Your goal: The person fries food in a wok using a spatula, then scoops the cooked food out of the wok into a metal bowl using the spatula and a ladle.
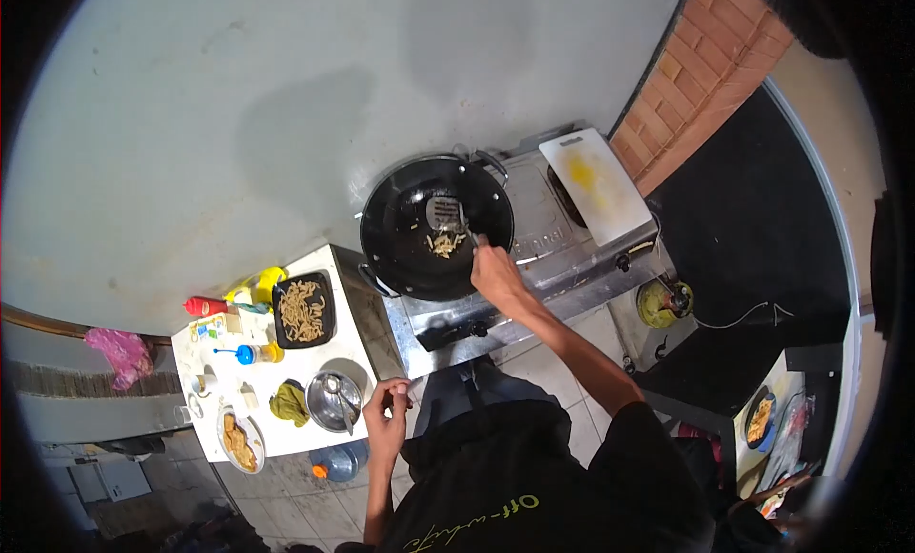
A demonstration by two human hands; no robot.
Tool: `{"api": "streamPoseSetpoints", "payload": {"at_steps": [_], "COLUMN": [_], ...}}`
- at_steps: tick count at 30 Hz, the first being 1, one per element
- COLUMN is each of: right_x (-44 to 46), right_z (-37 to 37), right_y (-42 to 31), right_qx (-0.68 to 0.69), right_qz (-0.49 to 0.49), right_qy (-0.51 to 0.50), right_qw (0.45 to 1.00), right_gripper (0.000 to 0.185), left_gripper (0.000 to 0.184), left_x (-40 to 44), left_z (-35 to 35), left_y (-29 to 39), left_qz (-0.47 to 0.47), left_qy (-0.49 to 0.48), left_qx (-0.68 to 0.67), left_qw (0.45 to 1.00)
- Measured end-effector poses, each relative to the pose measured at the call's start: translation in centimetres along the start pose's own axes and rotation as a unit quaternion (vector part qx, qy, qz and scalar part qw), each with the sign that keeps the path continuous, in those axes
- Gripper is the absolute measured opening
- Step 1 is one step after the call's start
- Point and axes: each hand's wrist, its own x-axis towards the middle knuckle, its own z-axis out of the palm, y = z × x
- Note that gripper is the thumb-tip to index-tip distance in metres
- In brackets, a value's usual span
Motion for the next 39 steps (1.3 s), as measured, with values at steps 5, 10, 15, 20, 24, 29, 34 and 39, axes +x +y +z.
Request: {"api": "streamPoseSetpoints", "payload": {"at_steps": [5, 10, 15, 20, 24, 29, 34, 39], "right_x": [1.4, 5.7, 6.7, 6.3, 6.7, 7.8, 6.7, 3.8], "right_z": [-2.1, -2.2, -4.9, -8.4, -8.2, -5.9, -5.5, -9.5], "right_y": [0.2, 2.0, 2.2, 1.8, 2.1, 2.5, 3.2, 3.1], "right_qx": [-0.037, -0.072, -0.081, -0.072, -0.05, -0.026, 0.002, -0.053], "right_qz": [-0.083, -0.201, -0.184, -0.17, -0.177, -0.183, -0.211, -0.175], "right_qy": [0.008, 0.007, -0.088, -0.135, -0.082, -0.082, -0.121, -0.114], "right_qw": [0.996, 0.977, 0.976, 0.973, 0.98, 0.979, 0.97, 0.976], "right_gripper": [0.04, 0.04, 0.04, 0.039, 0.038, 0.037, 0.035, 0.037], "left_gripper": [0.019, 0.017, 0.018, 0.018, 0.017, 0.018, 0.018, 0.017], "left_x": [-3.4, -4.6, -4.9, -4.3, -3.8, -3.1, -3.0, -3.4], "left_z": [0.9, 2.3, 1.9, 1.0, 1.4, 2.4, 2.6, 1.9], "left_y": [-1.8, -1.3, -1.8, -1.8, -1.3, 0.6, 0.2, -0.2], "left_qz": [-0.07, -0.087, -0.071, -0.077, -0.075, -0.061, -0.048, -0.026], "left_qy": [0.062, 0.054, 0.065, 0.071, 0.061, 0.035, 0.03, 0.054], "left_qx": [-0.046, -0.033, -0.027, -0.02, -0.019, -0.005, -0.016, -0.032], "left_qw": [0.995, 0.994, 0.995, 0.994, 0.995, 0.997, 0.998, 0.998]}}
